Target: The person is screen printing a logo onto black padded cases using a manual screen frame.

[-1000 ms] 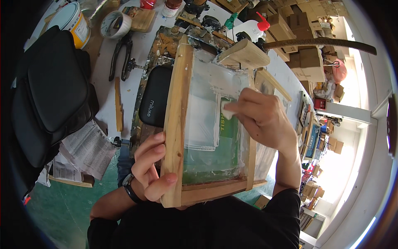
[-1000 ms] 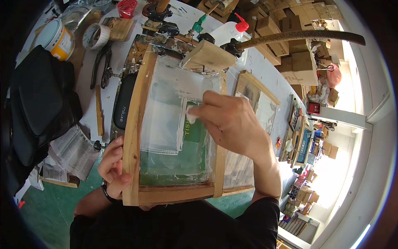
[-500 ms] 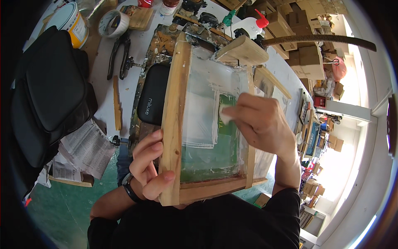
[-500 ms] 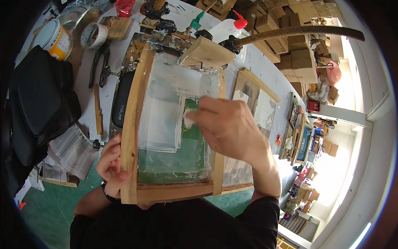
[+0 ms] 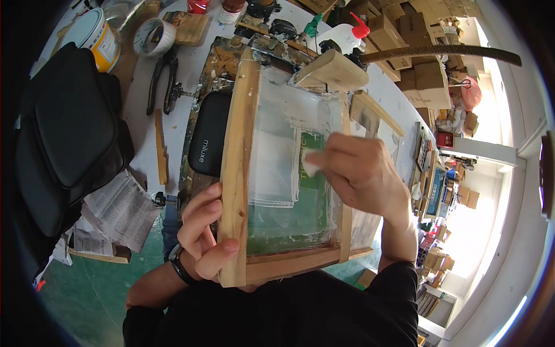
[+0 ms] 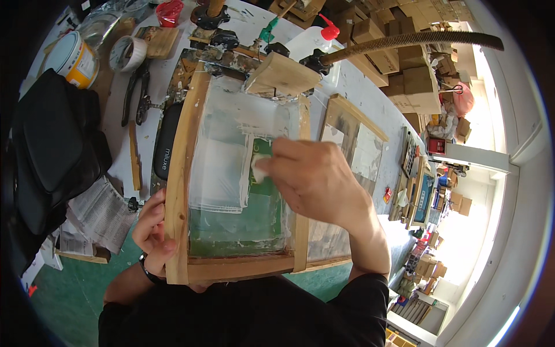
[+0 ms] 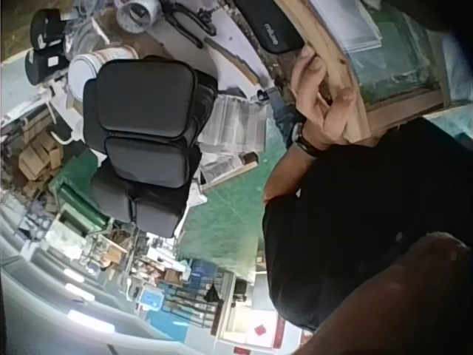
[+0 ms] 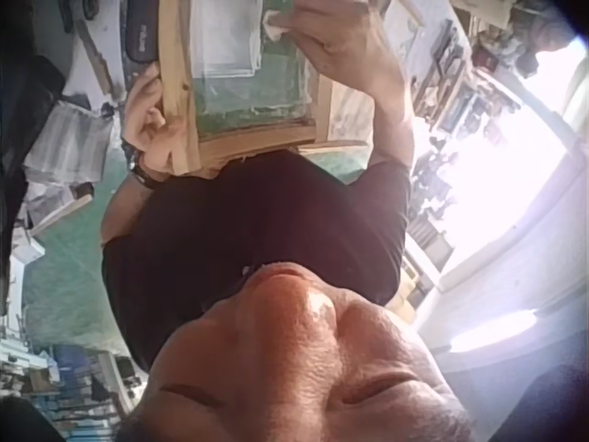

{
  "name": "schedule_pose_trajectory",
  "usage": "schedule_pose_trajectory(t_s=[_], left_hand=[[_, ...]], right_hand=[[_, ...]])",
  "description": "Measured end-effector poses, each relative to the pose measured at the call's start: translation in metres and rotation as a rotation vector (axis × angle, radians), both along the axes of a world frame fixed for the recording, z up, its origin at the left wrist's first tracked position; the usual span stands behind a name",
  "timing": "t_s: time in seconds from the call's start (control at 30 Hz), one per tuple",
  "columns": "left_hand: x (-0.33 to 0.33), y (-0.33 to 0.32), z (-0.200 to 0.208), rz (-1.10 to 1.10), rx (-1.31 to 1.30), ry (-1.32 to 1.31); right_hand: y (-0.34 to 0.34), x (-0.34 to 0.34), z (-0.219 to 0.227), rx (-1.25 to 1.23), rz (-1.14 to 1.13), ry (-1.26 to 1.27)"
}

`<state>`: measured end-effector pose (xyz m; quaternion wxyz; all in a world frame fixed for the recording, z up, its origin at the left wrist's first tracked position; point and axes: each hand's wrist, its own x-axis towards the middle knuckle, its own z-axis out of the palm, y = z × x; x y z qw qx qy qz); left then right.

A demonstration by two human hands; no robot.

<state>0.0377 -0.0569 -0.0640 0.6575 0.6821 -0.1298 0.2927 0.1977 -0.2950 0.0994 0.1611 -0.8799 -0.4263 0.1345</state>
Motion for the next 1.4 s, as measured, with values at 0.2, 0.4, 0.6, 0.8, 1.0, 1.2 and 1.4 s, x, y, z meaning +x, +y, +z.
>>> schedule_pose_trajectory(t_s=[0.2, 0.4, 0.6, 0.8, 1.0, 1.2, 1.4], left_hand=[[0.004, -0.006, -0.002, 0.056, 0.02, -0.122], [0.004, -0.007, 0.003, 0.031, -0.01, -0.106], [0.005, -0.006, 0.006, 0.053, 0.007, -0.117], [0.004, 0.001, 0.004, 0.018, 0.056, -0.129], [0.009, 0.009, 0.008, 0.012, 0.167, -0.16], [0.017, 0.012, 0.017, 0.032, 0.228, -0.213], [0.024, 0.015, 0.046, -0.002, 0.297, -0.202]], right_hand=[[0.008, 0.008, -0.008, -0.008, -0.068, -0.119], [0.002, 0.007, -0.011, 0.019, -0.076, -0.148], [-0.002, 0.008, -0.012, 0.068, -0.074, -0.132], [-0.011, -0.002, -0.009, 0.152, -0.013, 0.052], [-0.05, -0.007, 0.008, 0.49, -0.024, 0.219], [-0.082, -0.047, -0.038, 1.538, -0.977, 0.395], [-0.031, -0.145, -0.125, 1.297, -1.238, 0.771]])
